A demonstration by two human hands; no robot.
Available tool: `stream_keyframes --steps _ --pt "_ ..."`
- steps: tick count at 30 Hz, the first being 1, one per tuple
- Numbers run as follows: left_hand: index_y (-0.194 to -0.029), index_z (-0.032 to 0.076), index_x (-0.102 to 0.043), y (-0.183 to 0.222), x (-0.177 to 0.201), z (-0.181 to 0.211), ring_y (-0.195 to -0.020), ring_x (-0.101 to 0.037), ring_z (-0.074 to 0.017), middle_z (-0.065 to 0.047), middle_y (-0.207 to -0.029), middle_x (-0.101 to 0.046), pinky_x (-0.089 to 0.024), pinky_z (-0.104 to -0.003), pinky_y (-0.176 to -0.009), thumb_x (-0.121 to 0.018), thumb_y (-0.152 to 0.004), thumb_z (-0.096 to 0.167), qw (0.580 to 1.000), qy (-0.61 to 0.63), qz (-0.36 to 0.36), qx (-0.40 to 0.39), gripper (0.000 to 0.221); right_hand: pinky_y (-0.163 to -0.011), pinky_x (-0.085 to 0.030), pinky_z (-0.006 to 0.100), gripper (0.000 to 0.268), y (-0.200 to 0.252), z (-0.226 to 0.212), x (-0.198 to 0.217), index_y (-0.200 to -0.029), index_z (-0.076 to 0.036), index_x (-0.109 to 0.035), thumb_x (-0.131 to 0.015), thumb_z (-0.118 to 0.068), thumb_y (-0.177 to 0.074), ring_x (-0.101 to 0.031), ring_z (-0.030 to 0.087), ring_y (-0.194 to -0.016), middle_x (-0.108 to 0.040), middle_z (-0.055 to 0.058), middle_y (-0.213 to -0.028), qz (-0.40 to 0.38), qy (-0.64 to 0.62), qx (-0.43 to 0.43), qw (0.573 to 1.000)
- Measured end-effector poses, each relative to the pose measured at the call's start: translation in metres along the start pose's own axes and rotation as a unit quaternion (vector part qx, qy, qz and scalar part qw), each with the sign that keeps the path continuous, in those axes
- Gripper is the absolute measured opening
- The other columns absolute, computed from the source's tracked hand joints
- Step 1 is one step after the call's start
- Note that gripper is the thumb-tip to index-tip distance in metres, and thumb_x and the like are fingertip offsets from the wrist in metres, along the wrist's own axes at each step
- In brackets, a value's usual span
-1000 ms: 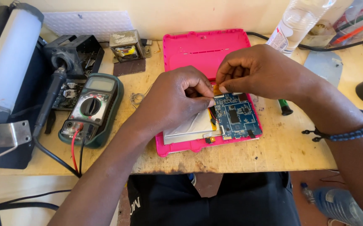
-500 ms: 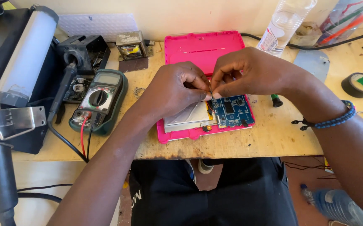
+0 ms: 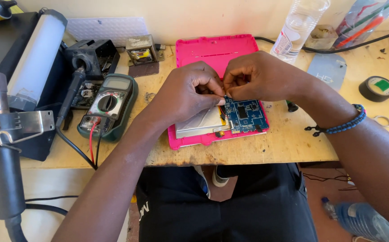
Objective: Disassembling a small electronic device by removing screws and disconnecting internal components like ribbon cables and the motherboard.
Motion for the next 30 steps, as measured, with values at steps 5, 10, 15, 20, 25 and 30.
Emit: stream_keyframes --steps 5,10,15,20,25,30 --pt "-0.098 0.019 -0.086 0.001 -0.004 -0.004 -0.1 -0.077 -0.0241 -0.004 -0.102 -0.077 -0.06 -0.034 -0.089 -0.088 -0.084 0.013 0.999 0.025 -0.02 -0.033 0.015 -0.068 -0.05 0.041 0.014 0.0 0.002 -0.001 -0.093 -0.003 -0.082 -0.07 0.003 -0.093 -0.07 0.031 -0.078 -0.073 0.02 -0.087 0.006 0.014 -0.031 0.999" --pt "-0.1 0.017 -0.086 0.003 -0.006 -0.003 -0.104 -0.076 -0.0279 -0.007 -0.103 -0.076 -0.059 -0.038 -0.093 -0.085 -0.089 0.011 0.997 0.042 -0.034 -0.052 0.013 -0.07 -0.051 0.041 0.014 0.0 0.009 -0.001 -0.094 -0.003 -0.082 -0.07 0.004 -0.093 -0.07 0.032 -0.08 -0.072 0.02 -0.088 0.012 0.008 -0.047 0.999" --pt "-0.104 0.014 -0.084 0.001 -0.006 -0.009 -0.107 -0.075 -0.0318 -0.01 -0.106 -0.073 -0.056 -0.04 -0.098 -0.082 -0.094 0.011 0.997 0.012 -0.039 -0.065 0.011 -0.075 -0.053 0.043 0.013 -0.001 0.012 0.0 -0.095 -0.005 -0.083 -0.07 0.0 -0.096 -0.071 0.034 -0.086 -0.073 0.021 -0.091 0.012 0.019 -0.05 0.999" --pt "-0.105 0.011 -0.083 0.003 -0.007 -0.001 -0.106 -0.075 -0.0369 -0.013 -0.103 -0.072 -0.056 -0.044 -0.097 -0.079 -0.097 0.008 0.996 -0.004 -0.049 -0.08 0.01 -0.076 -0.053 0.045 0.011 0.0 0.006 -0.001 -0.097 -0.003 -0.083 -0.072 0.0 -0.096 -0.073 0.038 -0.087 -0.074 0.024 -0.094 0.008 0.029 -0.053 0.998" --pt "-0.105 0.009 -0.08 0.006 -0.006 0.006 -0.106 -0.074 -0.0391 -0.014 -0.103 -0.07 -0.056 -0.045 -0.096 -0.076 -0.099 0.01 0.993 -0.025 -0.05 -0.102 0.007 -0.076 -0.054 0.044 0.012 0.0 0.011 0.0 -0.099 -0.004 -0.083 -0.071 -0.003 -0.098 -0.071 0.033 -0.089 -0.075 0.023 -0.098 0.002 0.03 -0.057 0.998" --pt "-0.104 0.007 -0.074 0.009 -0.009 0.01 -0.103 -0.072 -0.0408 -0.011 -0.104 -0.065 -0.057 -0.045 -0.091 -0.072 -0.104 0.016 0.987 -0.071 -0.052 -0.135 0.009 -0.074 -0.054 0.044 0.012 -0.001 0.011 0.0 -0.105 -0.004 -0.082 -0.072 -0.005 -0.099 -0.072 0.034 -0.091 -0.075 0.023 -0.099 -0.01 0.045 -0.055 0.997"
Point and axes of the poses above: each hand's wrist, its own y-axis away from the middle knuckle, its own x-axis out of the back of the hand, z = x × y, the point moved 7 cm from there along -y, towards the middle knuckle
